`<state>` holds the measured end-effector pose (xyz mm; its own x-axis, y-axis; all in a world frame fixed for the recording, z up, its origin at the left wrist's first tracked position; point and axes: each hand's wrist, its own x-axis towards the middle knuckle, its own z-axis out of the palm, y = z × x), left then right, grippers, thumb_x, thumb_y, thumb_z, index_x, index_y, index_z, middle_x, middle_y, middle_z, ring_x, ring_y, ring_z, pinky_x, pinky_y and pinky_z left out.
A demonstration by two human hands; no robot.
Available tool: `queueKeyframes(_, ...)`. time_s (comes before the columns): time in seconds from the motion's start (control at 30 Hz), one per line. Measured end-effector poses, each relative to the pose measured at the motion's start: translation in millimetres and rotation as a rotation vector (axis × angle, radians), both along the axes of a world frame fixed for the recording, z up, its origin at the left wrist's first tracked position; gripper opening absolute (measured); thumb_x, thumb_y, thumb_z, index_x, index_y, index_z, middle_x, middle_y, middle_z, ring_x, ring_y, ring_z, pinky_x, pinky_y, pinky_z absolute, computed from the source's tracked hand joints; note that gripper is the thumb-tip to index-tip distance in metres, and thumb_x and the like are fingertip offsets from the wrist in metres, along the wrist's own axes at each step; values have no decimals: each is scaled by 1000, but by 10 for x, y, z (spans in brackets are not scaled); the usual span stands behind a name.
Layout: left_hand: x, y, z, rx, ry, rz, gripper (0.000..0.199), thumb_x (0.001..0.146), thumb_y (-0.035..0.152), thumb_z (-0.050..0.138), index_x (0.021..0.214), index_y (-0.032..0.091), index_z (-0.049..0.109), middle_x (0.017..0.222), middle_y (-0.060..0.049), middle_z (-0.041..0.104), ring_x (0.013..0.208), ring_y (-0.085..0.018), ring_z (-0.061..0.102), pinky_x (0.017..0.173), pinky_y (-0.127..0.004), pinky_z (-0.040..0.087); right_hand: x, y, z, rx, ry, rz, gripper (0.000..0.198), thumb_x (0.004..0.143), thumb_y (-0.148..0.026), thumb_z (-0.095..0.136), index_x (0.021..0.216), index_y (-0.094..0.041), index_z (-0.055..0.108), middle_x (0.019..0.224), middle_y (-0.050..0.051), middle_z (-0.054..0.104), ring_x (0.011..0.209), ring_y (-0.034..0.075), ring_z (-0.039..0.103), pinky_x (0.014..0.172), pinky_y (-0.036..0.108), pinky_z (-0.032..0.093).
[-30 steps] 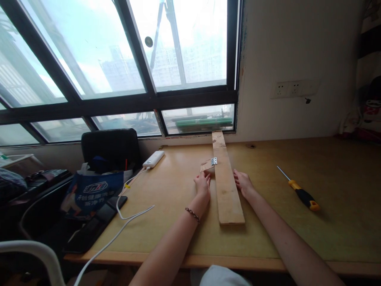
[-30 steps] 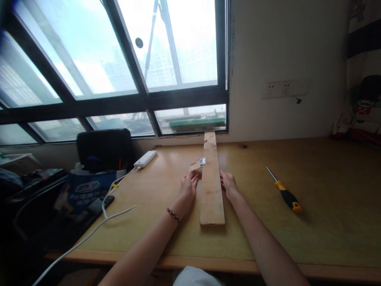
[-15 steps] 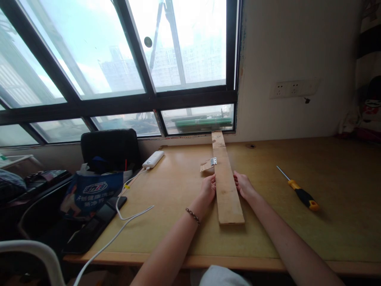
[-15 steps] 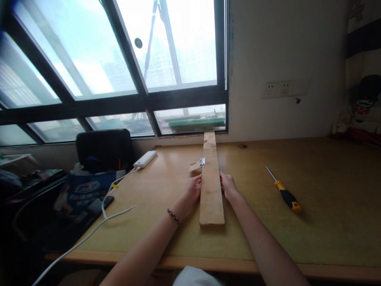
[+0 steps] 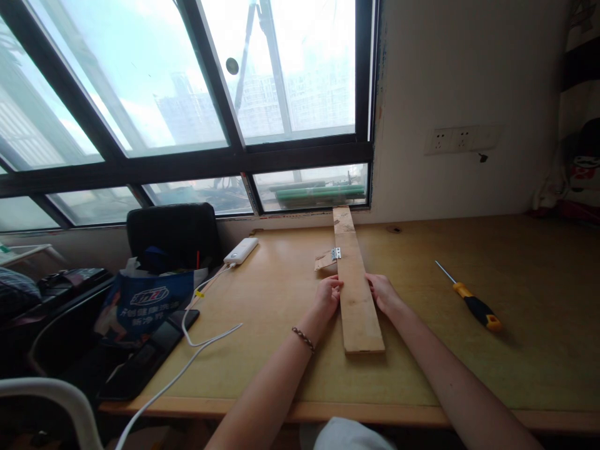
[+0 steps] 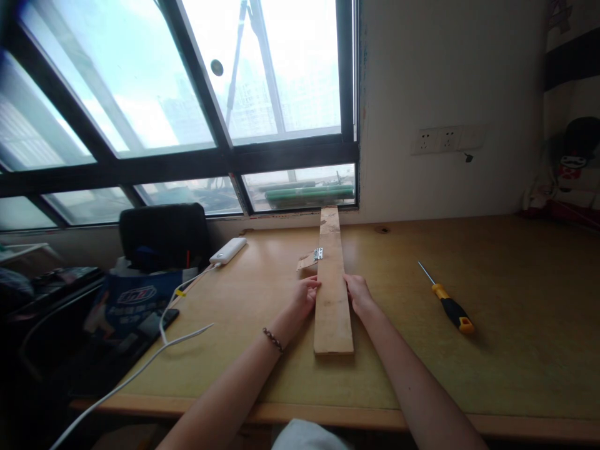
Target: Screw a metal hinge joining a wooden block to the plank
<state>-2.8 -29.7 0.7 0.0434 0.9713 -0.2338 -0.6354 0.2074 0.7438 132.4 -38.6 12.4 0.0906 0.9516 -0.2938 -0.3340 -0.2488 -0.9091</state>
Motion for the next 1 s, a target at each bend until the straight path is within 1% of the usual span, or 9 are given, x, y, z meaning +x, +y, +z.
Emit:
queueKeyframes(0.1,-6,7,3,-57,-17,-57,25,58,-5,48,71,15,56,75,-8,65,82,-20,63,82,-35,48,1,9,-17,-5,24,17,11,66,-19,60,70,-11,67,64,7,69,54,17,62,47,23,47)
queueKeyframes(0.27,-15,17,11,-64,-15,-75,27,58,-5,46,72,14,59,75,-8,66,80,-21,63,80,-35,49,12,31,-70,21,53,-3,9,66,-13,57,64,-11,65,59,6,67,49,16,60,46,24,48)
queueKeyframes(0.4,-26,21,21,-95,-5,-71,28,56,-7,46,72,11,61,73,-9,66,74,-20,64,79,-34,50,21,27,-78,41,107,23,10,66,-12,57,71,-10,65,70,9,70,59,18,64,55,27,52)
queueKeyframes(0.57,-38,16,30,-97,-7,-65,30,55,-10,47,72,10,61,74,-9,66,75,-20,64,80,-33,50,25,28,-86,15,105,-29,9,65,-12,58,70,-11,65,66,7,69,56,18,63,53,26,51)
queueKeyframes(0.73,-42,9,35,-84,-7,-73,30,56,-11,48,74,9,61,77,-10,67,77,-21,64,82,-35,50,20,18,-83,50,102,-96,7,61,-12,61,67,-13,64,62,5,68,52,15,61,50,23,49)
queueKeyframes(1.0,-44,16,37,-37,-1,-63,32,53,-9,53,78,9,61,83,-12,67,79,-22,65,83,-37,50,23,18,-102,129,141,-59,11,60,-18,63,69,-14,65,67,5,69,59,18,63,57,27,51)
